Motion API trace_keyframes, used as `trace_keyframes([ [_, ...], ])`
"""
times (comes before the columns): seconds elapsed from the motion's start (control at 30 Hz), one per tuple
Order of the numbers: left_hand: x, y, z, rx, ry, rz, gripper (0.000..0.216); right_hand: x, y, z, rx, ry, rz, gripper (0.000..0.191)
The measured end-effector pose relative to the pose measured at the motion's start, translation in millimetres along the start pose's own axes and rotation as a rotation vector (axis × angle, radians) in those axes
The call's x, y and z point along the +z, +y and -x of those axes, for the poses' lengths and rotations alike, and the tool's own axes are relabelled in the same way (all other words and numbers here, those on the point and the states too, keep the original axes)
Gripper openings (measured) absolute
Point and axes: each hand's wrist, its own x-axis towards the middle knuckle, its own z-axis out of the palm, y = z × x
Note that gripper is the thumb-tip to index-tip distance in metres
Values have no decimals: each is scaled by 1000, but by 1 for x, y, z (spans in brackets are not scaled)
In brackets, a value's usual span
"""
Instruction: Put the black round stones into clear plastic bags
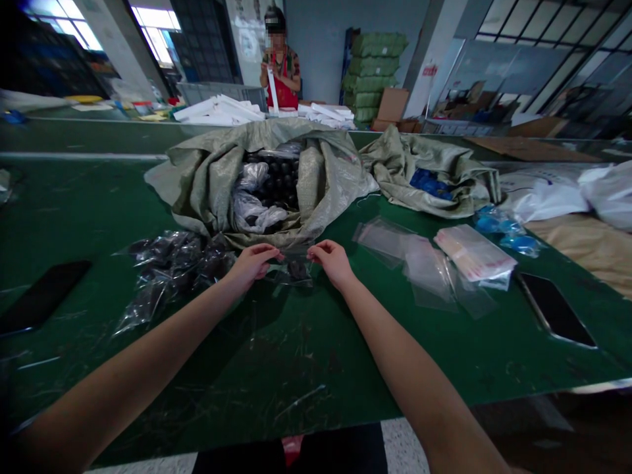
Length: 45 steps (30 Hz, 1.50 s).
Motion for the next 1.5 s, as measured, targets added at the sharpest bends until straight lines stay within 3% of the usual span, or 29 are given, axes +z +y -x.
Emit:
trace_keyframes([
  [0.17, 1, 3, 4, 16, -13, -24, 22, 1, 1, 0, 25, 1, -146, 36],
  [0.37, -4, 1, 4, 77, 28, -245, 23, 0, 3, 1, -22, 14, -120, 31],
  [0.43, -4, 3, 4, 219, 140, -438, 22, 0, 3, 2, -46, 12, -96, 29],
  [0.53, 3, 10, 7, 587, 277, -757, 20, 0, 1, 4, -106, -5, -46, 25],
  [0.63, 20, 24, 10, 827, 260, -1010, 24, -1, 0, 5, -187, -16, 28, 23],
  [0.77, 44, 39, 11, 955, 207, -1261, 30, -3, -1, 6, -252, 1, 100, 22],
  [0.9, 55, 40, 4, 1014, 54, -1428, 34, -6, -1, 6, -287, -6, 142, 20],
  [1.3, 59, 37, -6, 1118, 40, -1621, 37, -11, -4, 9, -470, -4, 319, 21],
  [1.5, 63, 36, -6, 1184, 65, -1576, 34, -11, -5, 12, -440, 2, 281, 21],
])
